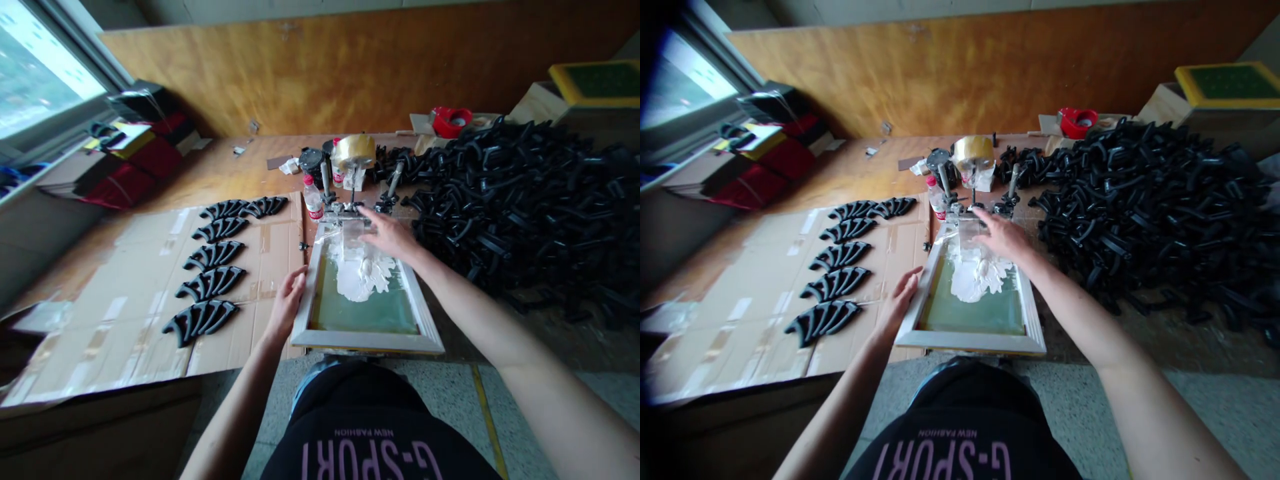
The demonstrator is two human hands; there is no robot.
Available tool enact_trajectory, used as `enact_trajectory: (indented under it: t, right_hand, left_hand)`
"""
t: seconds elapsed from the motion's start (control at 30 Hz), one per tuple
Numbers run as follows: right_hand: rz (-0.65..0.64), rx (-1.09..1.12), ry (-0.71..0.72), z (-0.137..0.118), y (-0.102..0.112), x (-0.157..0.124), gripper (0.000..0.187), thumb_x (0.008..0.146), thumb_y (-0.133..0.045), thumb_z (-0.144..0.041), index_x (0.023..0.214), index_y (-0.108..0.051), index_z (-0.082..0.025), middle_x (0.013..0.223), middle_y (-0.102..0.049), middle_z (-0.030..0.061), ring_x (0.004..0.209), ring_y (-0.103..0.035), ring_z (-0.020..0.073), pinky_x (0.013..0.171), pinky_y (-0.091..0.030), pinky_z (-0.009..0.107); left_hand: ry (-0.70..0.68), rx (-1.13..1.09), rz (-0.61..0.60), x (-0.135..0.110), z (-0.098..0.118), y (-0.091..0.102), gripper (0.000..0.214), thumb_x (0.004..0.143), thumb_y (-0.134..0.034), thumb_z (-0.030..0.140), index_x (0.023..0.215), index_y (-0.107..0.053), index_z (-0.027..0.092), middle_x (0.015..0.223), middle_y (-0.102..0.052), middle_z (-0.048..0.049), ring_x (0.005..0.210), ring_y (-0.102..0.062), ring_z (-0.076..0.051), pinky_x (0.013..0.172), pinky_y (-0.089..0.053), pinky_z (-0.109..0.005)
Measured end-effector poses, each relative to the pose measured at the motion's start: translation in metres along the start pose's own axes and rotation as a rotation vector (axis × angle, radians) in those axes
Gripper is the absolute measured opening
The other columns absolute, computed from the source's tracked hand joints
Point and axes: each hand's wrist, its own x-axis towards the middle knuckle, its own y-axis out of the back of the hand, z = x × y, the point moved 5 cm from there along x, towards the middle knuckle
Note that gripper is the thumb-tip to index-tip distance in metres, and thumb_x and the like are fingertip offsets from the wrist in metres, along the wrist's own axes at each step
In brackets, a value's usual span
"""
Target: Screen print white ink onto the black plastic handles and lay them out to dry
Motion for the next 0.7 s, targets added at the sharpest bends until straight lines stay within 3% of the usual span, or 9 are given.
enact_trajectory:
  t: [0.07,0.13,0.23,0.3,0.4,0.5,0.57,0.63,0.7]
  right_hand:
    - [0.106,-0.027,-0.155,0.04,0.02,-0.004,0.042,0.093,-0.054,-0.027,0.133,-0.056,-0.015,0.092,-0.073,0.0042,0.068,-0.066,0.0143,0.065,-0.053,0.026]
    - [0.102,-0.112,-0.224,0.067,0.022,-0.024,0.035,0.097,-0.04,-0.022,0.111,-0.066,-0.004,0.08,-0.073,0.0046,0.062,-0.064,0.0125,0.056,-0.052,0.022]
    - [-0.073,-0.17,-0.157,0.068,-0.015,-0.065,0.035,0.095,-0.046,-0.031,0.078,-0.07,-0.01,0.069,-0.069,0.0012,0.063,-0.062,0.0119,0.053,-0.051,0.019]
    - [-0.191,-0.163,-0.088,0.048,-0.05,-0.089,0.029,0.086,-0.063,-0.039,0.074,-0.069,-0.013,0.076,-0.071,0.0035,0.073,-0.065,0.0151,0.064,-0.053,0.022]
    - [-0.319,-0.201,-0.127,0.011,-0.087,-0.109,0.02,0.084,-0.069,-0.034,0.079,-0.067,-0.014,0.093,-0.071,0.0123,0.091,-0.065,0.0223,0.08,-0.05,0.029]
    - [-0.324,-0.131,-0.294,-0.022,-0.099,-0.122,0.019,0.094,-0.055,-0.031,0.092,-0.063,-0.014,0.093,-0.07,0.0132,0.088,-0.065,0.0219,0.077,-0.047,0.029]
    - [-0.29,-0.032,-0.226,-0.047,-0.102,-0.128,0.019,0.096,-0.05,-0.03,0.096,-0.062,-0.016,0.093,-0.069,0.0116,0.089,-0.063,0.0213,0.077,-0.047,0.03]
    - [-0.275,0.065,-0.03,-0.06,-0.101,-0.13,0.017,0.096,-0.048,-0.026,0.095,-0.063,-0.017,0.095,-0.069,0.0088,0.093,-0.062,0.0198,0.081,-0.046,0.029]
    - [-0.262,0.092,0.081,-0.039,-0.091,-0.127,0.02,0.095,-0.045,-0.017,0.096,-0.065,-0.019,0.098,-0.069,0.0062,0.097,-0.06,0.0175,0.085,-0.045,0.028]
  left_hand:
    - [-0.094,-0.096,0.021,0.004,0.036,-0.003,0.054,0.082,-0.055,0.064,0.104,-0.067,0.016,0.076,-0.066,-0.0013,0.056,-0.055,-0.009,0.05,-0.042,-0.02]
    - [-0.236,-0.234,0.044,0.013,0.074,-0.009,0.051,0.083,-0.055,0.064,0.097,-0.066,0.016,0.085,-0.068,-0.0032,0.065,-0.061,-0.011,0.056,-0.048,-0.021]
    - [-0.369,-0.351,0.054,0.03,0.115,-0.022,0.044,0.084,-0.057,0.059,0.1,-0.062,0.019,0.089,-0.068,-0.0043,0.074,-0.065,-0.014,0.06,-0.053,-0.024]
    - [-0.385,-0.377,0.092,0.036,0.121,-0.029,0.042,0.085,-0.054,0.058,0.102,-0.059,0.02,0.086,-0.069,-0.0043,0.075,-0.066,-0.015,0.059,-0.053,-0.024]
    - [-0.262,-0.416,0.134,0.029,0.083,-0.046,0.045,0.085,-0.053,0.061,0.105,-0.056,0.02,0.087,-0.07,-0.0059,0.072,-0.066,-0.015,0.055,-0.052,-0.023]
    - [0.25,-0.321,-0.148,0.001,-0.003,-0.087,0.054,0.078,-0.061,0.064,0.104,-0.058,0.016,0.091,-0.072,-0.0128,0.069,-0.068,-0.02,0.05,-0.051,-0.026]
    - [0.439,-0.346,-0.243,-0.022,-0.051,-0.103,0.053,0.079,-0.06,0.064,0.1,-0.06,0.016,0.094,-0.071,-0.0139,0.074,-0.069,-0.021,0.056,-0.054,-0.029]
    - [0.477,-0.39,-0.193,-0.03,-0.079,-0.099,0.048,0.08,-0.058,0.062,0.095,-0.059,0.016,0.087,-0.07,-0.0107,0.071,-0.067,-0.019,0.058,-0.053,-0.029]
    - [0.424,-0.299,-0.074,-0.023,-0.09,-0.07,0.044,0.081,-0.056,0.06,0.091,-0.057,0.016,0.071,-0.066,-0.0052,0.056,-0.061,-0.014,0.05,-0.048,-0.024]
